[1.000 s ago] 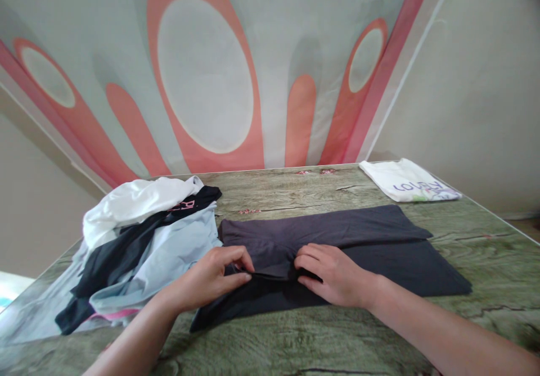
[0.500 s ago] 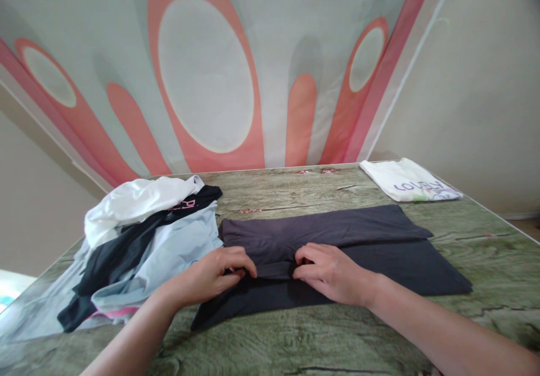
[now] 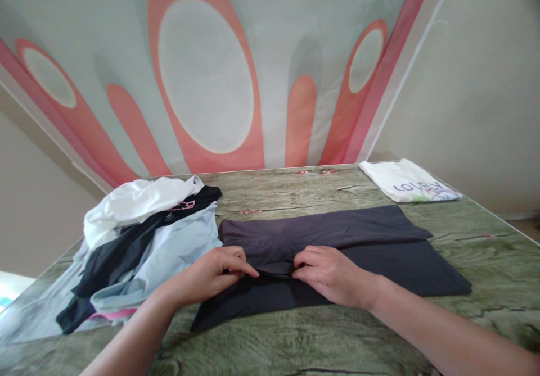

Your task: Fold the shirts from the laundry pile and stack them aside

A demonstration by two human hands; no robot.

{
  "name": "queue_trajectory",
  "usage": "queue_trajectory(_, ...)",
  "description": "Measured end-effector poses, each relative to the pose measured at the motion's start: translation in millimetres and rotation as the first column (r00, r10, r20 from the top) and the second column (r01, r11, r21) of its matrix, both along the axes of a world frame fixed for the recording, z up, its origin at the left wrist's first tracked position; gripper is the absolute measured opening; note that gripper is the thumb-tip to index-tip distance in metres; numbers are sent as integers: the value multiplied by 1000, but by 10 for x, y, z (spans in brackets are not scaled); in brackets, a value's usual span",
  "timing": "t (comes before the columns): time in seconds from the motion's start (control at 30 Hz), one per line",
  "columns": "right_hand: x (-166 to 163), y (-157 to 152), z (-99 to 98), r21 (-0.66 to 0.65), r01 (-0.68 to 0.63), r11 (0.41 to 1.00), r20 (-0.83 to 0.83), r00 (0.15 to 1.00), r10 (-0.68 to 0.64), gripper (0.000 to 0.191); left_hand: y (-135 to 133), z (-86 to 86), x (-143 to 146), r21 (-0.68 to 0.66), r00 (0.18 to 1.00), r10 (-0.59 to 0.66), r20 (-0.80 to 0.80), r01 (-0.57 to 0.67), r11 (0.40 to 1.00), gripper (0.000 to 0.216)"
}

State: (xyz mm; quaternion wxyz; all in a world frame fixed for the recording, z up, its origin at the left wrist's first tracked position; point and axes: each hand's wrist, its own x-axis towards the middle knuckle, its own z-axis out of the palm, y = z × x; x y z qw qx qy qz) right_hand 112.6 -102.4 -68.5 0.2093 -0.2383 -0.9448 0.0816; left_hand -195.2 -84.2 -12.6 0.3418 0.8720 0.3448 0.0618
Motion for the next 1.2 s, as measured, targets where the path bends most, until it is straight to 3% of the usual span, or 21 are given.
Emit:
queue_trajectory(0.27, 24, 13, -50, 1, -3, 1000, -61, 998, 3, 22, -9, 15, 17, 2, 1000, 15, -13, -15, 1000, 27)
queue_trajectory(0.43, 20, 4, -51, -52, 23, 998, -71, 997, -27, 21, -34, 29, 17, -4, 992, 122, -25, -122, 992, 36)
queue_trajectory(0.6, -1, -13, -46, -74, 53, 996, -41, 998, -56, 28, -79, 47, 33, 8, 997, 62, -47, -61, 998, 10)
queue_trajectory(0.97, -27, -32, -2, -65, 95, 993, -3, 995, -95, 7, -114, 72, 90, -70, 996, 81, -43, -83, 994, 11)
queue_trajectory(1.2, -37, -37, -22, -85, 149, 985, 12, 989, -149, 6, -35, -92, 169, -12, 976, 217, 15, -217, 976, 17)
